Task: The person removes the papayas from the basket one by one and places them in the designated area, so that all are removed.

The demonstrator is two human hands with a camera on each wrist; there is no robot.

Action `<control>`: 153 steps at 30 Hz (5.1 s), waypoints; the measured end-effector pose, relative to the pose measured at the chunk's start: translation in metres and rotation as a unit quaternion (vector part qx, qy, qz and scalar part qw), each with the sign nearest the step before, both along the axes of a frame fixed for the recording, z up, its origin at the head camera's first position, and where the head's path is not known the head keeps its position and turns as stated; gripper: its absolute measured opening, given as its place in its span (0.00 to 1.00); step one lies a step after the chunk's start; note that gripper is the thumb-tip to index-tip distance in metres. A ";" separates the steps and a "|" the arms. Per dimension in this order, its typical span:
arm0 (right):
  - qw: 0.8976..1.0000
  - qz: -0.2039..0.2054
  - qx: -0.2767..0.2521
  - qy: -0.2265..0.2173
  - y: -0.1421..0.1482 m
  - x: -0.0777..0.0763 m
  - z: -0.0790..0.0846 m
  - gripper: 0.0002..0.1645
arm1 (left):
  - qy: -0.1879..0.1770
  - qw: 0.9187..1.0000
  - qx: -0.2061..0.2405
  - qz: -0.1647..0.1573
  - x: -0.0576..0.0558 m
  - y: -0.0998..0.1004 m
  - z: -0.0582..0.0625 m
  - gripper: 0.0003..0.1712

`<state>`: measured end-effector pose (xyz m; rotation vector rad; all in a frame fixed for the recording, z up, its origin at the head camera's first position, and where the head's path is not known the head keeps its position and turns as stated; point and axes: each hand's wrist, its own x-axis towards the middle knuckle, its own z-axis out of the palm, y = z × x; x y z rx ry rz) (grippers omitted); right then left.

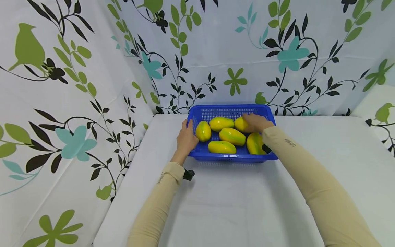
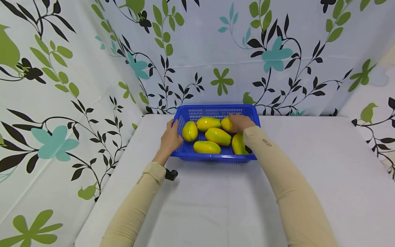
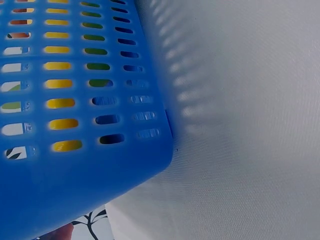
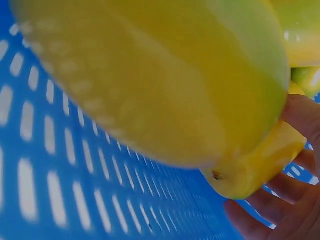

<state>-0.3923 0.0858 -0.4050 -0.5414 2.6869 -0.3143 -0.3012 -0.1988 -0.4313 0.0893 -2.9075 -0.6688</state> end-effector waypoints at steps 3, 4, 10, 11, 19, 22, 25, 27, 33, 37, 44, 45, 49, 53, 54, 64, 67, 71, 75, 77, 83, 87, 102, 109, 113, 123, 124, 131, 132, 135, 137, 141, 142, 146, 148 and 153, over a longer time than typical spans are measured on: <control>0.999 0.021 0.004 0.033 0.004 -0.001 0.006 0.40 | 0.000 1.000 -0.005 0.002 -0.002 0.001 0.003 0.42; 0.999 0.025 0.002 0.040 0.005 0.000 0.009 0.40 | -0.001 1.000 -0.006 0.002 -0.002 0.001 0.004 0.42; 0.998 0.033 -0.008 0.061 0.016 0.004 0.024 0.41 | -0.009 1.000 -0.011 0.001 -0.003 -0.001 0.004 0.41; 0.997 0.035 -0.010 0.068 0.019 0.004 0.026 0.41 | -0.009 1.000 -0.010 0.000 -0.003 -0.001 0.003 0.41; 0.990 0.039 -0.050 0.124 0.042 0.010 0.048 0.42 | -0.005 1.000 0.001 -0.006 -0.001 0.000 -0.001 0.41; 0.988 0.037 -0.057 0.142 0.050 0.015 0.057 0.42 | -0.006 1.000 0.004 -0.011 0.000 0.002 -0.001 0.41; 0.986 0.026 -0.059 0.151 0.060 0.019 0.063 0.42 | -0.006 1.000 0.006 -0.015 0.002 0.001 0.000 0.41; 0.986 0.018 -0.059 0.156 0.066 0.022 0.067 0.42 | -0.004 1.000 0.005 -0.015 0.004 0.000 0.000 0.40; 0.985 -0.017 -0.058 0.164 0.087 0.022 0.062 0.42 | 0.007 1.000 0.005 -0.009 0.007 -0.008 0.001 0.40; 0.984 -0.047 -0.059 0.164 0.103 0.020 0.051 0.42 | 0.006 1.000 0.003 -0.010 0.008 -0.011 0.001 0.40; 0.981 -0.082 -0.062 0.166 0.133 0.023 0.023 0.41 | 0.014 1.000 0.002 -0.022 0.004 -0.002 0.002 0.40; 0.981 -0.087 -0.061 0.165 0.136 0.024 0.018 0.41 | 0.016 1.000 0.002 -0.023 0.004 -0.001 0.001 0.40; 0.983 -0.095 -0.046 0.152 0.141 0.028 -0.004 0.42 | 0.012 1.000 0.005 -0.028 0.008 0.001 -0.005 0.40; 0.986 -0.090 -0.032 0.133 0.134 0.031 -0.021 0.41 | 0.006 1.000 0.005 -0.023 0.017 -0.005 -0.011 0.39; 0.987 -0.087 -0.031 0.130 0.132 0.031 -0.024 0.41 | 0.006 1.000 0.004 -0.022 0.018 -0.006 -0.012 0.39; 0.990 -0.096 -0.027 0.098 0.129 0.038 -0.039 0.40 | 0.013 1.000 0.011 -0.023 0.020 -0.006 -0.013 0.39; 0.990 -0.098 -0.022 0.098 0.134 0.042 -0.043 0.40 | 0.006 1.000 0.010 -0.028 0.018 -0.002 -0.014 0.40; 0.989 -0.104 -0.017 0.103 0.140 0.045 -0.043 0.42 | 0.003 0.999 0.010 -0.031 0.017 0.002 -0.014 0.39; 0.987 -0.105 -0.013 0.121 0.137 0.043 -0.031 0.44 | 0.004 1.000 0.009 -0.028 0.016 0.003 -0.013 0.39; 0.985 -0.101 -0.016 0.137 0.132 0.041 -0.021 0.44 | 0.007 1.000 0.007 -0.027 0.015 0.003 -0.012 0.39; 0.979 -0.078 -0.017 0.188 0.110 0.040 0.009 0.42 | 0.025 0.999 0.001 -0.025 0.012 0.003 -0.007 0.38; 0.977 -0.057 -0.019 0.203 0.094 0.043 0.021 0.42 | 0.025 0.999 -0.002 -0.025 0.010 0.002 -0.004 0.38; 0.981 0.007 -0.006 0.192 0.052 0.061 0.027 0.43 | 0.018 0.999 0.012 -0.024 0.013 -0.001 -0.004 0.39; 0.986 0.028 -0.020 0.164 0.045 0.070 0.023 0.43 | 0.031 0.999 0.016 -0.028 0.011 0.000 -0.004 0.38; 0.988 0.030 -0.026 0.146 0.039 0.075 0.017 0.42 | 0.037 0.999 0.017 -0.030 0.012 0.001 -0.001 0.37; 0.993 0.048 -0.021 0.108 0.024 0.086 -0.004 0.39 | 0.017 1.000 0.007 -0.025 0.010 0.000 -0.002 0.39; 0.993 0.048 -0.021 0.107 0.024 0.087 -0.005 0.39 | 0.018 1.000 0.007 -0.024 0.010 0.000 -0.002 0.39; 0.992 0.056 -0.012 0.109 0.023 0.090 -0.011 0.36 | 0.017 1.000 0.005 -0.024 0.009 0.000 -0.003 0.38; 0.992 0.056 -0.012 0.110 0.023 0.090 -0.011 0.36 | 0.017 1.000 0.005 -0.024 0.009 0.000 -0.003 0.39; 0.992 0.056 -0.016 0.110 0.023 0.091 -0.010 0.35 | 0.016 1.000 0.007 -0.023 0.009 -0.001 -0.004 0.39; 0.992 0.055 -0.017 0.108 0.024 0.091 -0.011 0.35 | 0.016 1.000 0.008 -0.023 0.008 -0.001 -0.004 0.39; 0.993 0.051 -0.017 0.104 0.025 0.090 -0.014 0.35 | 0.013 1.000 0.008 -0.024 0.008 -0.001 -0.006 0.39; 0.993 0.050 -0.017 0.103 0.026 0.089 -0.015 0.35 | 0.012 1.000 0.008 -0.024 0.008 -0.001 -0.006 0.39; 0.994 0.047 -0.016 0.100 0.027 0.087 -0.018 0.36 | 0.011 1.000 0.005 -0.023 0.008 0.000 -0.005 0.39; 0.994 0.046 -0.015 0.098 0.026 0.085 -0.020 0.37 | 0.013 1.000 0.004 -0.024 0.008 0.000 -0.005 0.39; 0.995 0.044 -0.010 0.093 0.025 0.083 -0.022 0.41 | 0.019 1.000 0.000 -0.024 0.008 0.000 -0.005 0.39</control>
